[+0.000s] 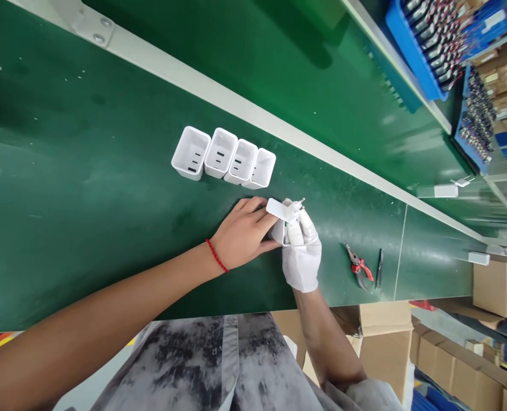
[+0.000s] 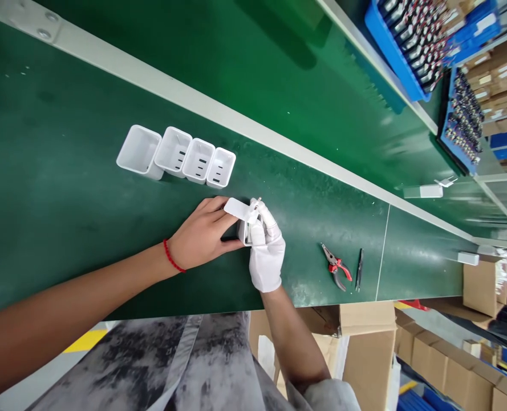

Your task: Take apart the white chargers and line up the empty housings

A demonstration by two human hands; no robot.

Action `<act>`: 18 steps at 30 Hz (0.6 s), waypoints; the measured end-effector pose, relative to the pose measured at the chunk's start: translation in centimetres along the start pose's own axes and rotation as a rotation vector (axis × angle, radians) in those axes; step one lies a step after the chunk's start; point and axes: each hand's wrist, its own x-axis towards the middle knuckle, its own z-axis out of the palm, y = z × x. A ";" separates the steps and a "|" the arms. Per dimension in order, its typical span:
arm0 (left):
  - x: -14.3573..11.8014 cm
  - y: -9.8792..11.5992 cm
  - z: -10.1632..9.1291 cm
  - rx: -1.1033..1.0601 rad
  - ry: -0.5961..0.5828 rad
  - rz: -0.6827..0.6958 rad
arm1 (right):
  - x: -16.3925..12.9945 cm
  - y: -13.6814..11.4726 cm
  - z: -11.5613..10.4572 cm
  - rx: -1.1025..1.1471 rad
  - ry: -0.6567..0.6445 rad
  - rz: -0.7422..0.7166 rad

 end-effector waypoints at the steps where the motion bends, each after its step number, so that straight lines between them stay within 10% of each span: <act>1: 0.0 0.0 0.0 0.001 0.000 -0.003 | -0.1 -0.1 -0.4 0.008 -0.023 0.016; 10: -0.2 1.7 -0.5 0.089 0.033 0.014 | -1.2 -1.6 -2.4 -0.513 -0.153 -0.076; 18: -0.5 4.5 -5.6 -0.027 0.180 0.113 | -0.4 -4.9 -2.7 0.158 -0.172 0.289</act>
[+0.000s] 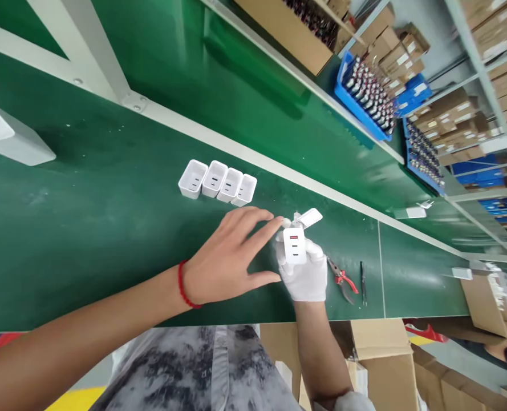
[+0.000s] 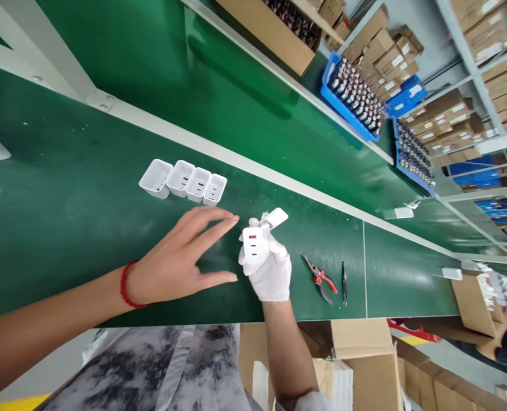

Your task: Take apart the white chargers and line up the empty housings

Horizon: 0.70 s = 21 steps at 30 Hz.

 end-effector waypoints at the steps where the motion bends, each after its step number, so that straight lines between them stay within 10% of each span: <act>1: 0.0 -0.3 -0.5 0.021 0.009 -0.012 | 0.0 -0.4 0.1 0.033 -0.007 0.021; 13: -0.5 -8.1 -4.0 0.299 -0.009 -0.259 | 1.1 -1.3 0.1 0.186 -0.109 0.113; 17: -0.8 -9.4 -4.1 0.264 -0.050 -0.256 | 2.4 -1.9 0.4 0.004 -0.056 -0.080; 21: -1.0 -8.8 -4.7 0.252 -0.024 -0.240 | 6.7 -4.6 -0.7 -0.681 0.200 -0.494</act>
